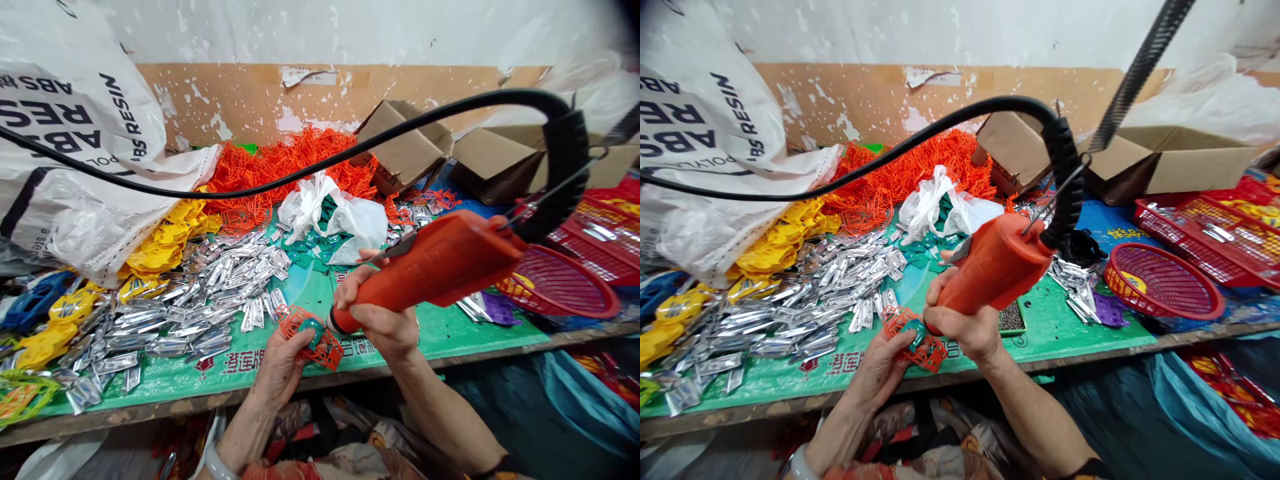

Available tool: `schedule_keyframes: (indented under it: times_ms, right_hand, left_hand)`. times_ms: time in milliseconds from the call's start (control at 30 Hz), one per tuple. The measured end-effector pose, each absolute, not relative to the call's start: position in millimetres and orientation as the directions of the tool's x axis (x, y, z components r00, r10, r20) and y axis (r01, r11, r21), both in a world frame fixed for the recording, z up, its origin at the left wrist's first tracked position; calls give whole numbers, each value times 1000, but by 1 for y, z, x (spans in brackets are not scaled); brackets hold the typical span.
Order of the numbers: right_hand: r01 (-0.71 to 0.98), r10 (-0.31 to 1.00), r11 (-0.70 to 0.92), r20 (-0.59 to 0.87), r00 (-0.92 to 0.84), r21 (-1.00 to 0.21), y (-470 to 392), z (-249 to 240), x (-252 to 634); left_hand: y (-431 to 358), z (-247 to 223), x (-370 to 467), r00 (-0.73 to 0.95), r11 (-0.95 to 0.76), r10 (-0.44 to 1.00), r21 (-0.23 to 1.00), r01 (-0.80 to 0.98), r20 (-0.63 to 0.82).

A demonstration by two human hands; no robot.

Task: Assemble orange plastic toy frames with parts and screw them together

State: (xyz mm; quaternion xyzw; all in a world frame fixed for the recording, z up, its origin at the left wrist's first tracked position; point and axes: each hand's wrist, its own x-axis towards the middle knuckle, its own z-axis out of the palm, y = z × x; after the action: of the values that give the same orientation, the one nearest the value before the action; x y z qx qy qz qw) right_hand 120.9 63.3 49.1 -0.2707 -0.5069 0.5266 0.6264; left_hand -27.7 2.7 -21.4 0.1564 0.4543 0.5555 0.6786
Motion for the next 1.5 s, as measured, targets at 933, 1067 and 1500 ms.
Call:
schedule_keyframes:
  times_ms: [933,1067,1500]
  right_hand:
    - [-228,918,379,333,213,-897,119,27,150]
    - [-240,917,385,339,212,-891,118,26,148]
    - [-167,903,400,356,240,-901,118,26,148]
  left_hand:
    - [4,-18,-30,48,416,874,694,-588,-484]
    - [5,-18,-30,56,415,876,689,-594,-479]
    - [6,-21,-31,49,412,868,662,-626,-494]
